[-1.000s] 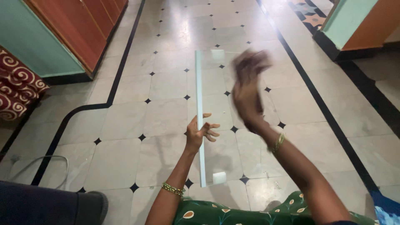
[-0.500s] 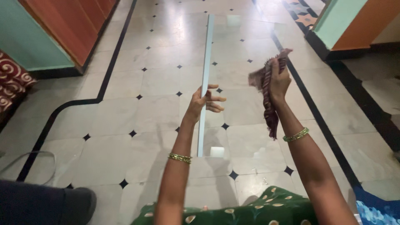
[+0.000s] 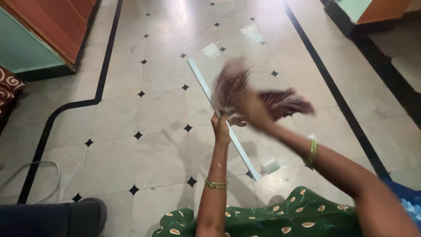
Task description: The person sits on the floor and wipes a rectangular glass panel with a cloth. They then open a refrigerator, remove a clear plastic tray, and take it to the kitchen sink. The person rinses the tray under running water and scrubs it with a blue sponge.
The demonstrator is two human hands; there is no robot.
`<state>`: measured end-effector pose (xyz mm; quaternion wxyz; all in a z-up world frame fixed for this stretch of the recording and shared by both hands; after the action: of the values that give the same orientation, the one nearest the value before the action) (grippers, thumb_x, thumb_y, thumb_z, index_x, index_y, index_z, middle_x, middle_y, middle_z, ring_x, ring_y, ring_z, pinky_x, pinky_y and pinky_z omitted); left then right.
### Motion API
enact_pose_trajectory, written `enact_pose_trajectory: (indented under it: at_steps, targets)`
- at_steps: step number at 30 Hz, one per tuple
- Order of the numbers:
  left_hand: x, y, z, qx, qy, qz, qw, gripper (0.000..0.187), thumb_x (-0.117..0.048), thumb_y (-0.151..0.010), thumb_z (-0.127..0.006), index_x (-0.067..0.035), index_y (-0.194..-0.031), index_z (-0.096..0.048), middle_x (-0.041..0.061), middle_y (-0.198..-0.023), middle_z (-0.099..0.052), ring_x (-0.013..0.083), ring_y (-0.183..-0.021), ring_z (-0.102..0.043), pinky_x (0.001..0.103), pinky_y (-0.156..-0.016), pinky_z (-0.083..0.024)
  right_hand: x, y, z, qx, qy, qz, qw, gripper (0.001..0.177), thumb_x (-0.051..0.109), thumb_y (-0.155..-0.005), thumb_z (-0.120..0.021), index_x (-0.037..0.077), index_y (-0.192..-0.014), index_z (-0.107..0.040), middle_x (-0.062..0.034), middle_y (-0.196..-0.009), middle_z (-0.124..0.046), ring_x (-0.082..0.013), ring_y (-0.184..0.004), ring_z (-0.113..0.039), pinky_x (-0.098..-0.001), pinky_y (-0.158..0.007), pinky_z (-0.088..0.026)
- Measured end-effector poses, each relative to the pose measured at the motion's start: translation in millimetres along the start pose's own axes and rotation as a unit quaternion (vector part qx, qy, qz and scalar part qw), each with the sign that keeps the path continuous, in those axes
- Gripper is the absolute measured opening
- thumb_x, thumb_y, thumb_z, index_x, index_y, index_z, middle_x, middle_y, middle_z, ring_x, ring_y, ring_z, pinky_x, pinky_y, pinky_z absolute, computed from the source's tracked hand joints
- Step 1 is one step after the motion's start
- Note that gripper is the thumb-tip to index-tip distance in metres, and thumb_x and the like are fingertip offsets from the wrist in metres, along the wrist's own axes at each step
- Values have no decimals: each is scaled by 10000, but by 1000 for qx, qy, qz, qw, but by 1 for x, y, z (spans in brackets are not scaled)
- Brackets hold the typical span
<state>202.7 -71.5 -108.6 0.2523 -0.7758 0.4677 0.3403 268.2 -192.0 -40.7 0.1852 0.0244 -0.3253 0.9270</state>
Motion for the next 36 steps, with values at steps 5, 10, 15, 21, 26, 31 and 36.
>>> enact_pose_trajectory:
  at_steps: [5,10,15,21,26,31,36]
  targets:
    - [-20,4,16,-25,88,-17,996,711,-441,-1117,-500,84,-1582,-379,405,-1176,-646,344,-832,-715,374,-700,-626,39,51,34,97,-6,24,995,559,301,-883,-681,86,-1392,-591,-170,-1477,-518,-362,-1476,-359,-614,-1205,-237]
    - [-36,9,-1,-70,19,-12,997,763,-556,-1020,-405,16,-1521,-350,358,-1196,-662,374,-756,-770,384,-549,-644,-12,4,60,7,-38,-187,982,505,240,-1000,-626,48,-1455,-524,-210,-1496,-491,-425,-1448,-387,-568,-1242,-263]
    - [-36,9,13,-52,85,-108,989,826,-512,-1150,-527,99,-1679,-353,457,-1257,-613,392,-936,-688,449,-767,-641,99,52,26,102,-147,56,982,469,143,-1002,-578,-72,-1415,-520,-329,-1553,-410,-494,-1480,-311,-564,-1209,-266]
    - [-47,17,28,-159,50,-68,984,807,-575,-1005,-480,-13,-1566,-339,389,-1254,-642,447,-737,-739,424,-522,-607,60,100,83,171,-156,185,955,301,106,-998,-538,-1,-1267,-623,-331,-1541,-432,-422,-1444,-440,-473,-1128,-468]
    - [-72,33,25,-181,60,-72,979,762,-531,-1008,-473,-39,-1568,-317,392,-1276,-624,465,-750,-745,445,-532,-610,13,89,108,43,-55,-2,998,279,10,-1003,-556,-42,-1277,-578,-245,-1433,-532,-403,-1417,-484,-534,-1237,-382]
    - [-94,49,20,-212,43,-76,973,758,-557,-1006,-442,-39,-1549,-329,395,-1254,-629,478,-748,-747,463,-522,-605,51,115,107,93,-60,72,991,380,-42,-867,-592,-15,-1246,-585,-272,-1384,-553,-502,-1376,-488,-518,-1177,-373]
    - [-105,73,11,-201,15,-66,977,773,-589,-1008,-415,-52,-1558,-332,375,-1284,-627,473,-781,-758,450,-550,-614,-4,100,134,33,-28,-68,997,368,-40,-982,-619,-41,-1342,-543,-256,-1469,-514,-432,-1388,-516,-436,-1181,-463]
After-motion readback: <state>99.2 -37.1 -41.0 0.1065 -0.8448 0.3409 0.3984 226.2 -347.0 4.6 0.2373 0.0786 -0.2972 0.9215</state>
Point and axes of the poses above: each hand's wrist, its own y-axis away from the middle knuckle, its own z-axis out of the back of the hand, x = y × z, the point moved 6 cm from there along -y, towards the middle knuckle
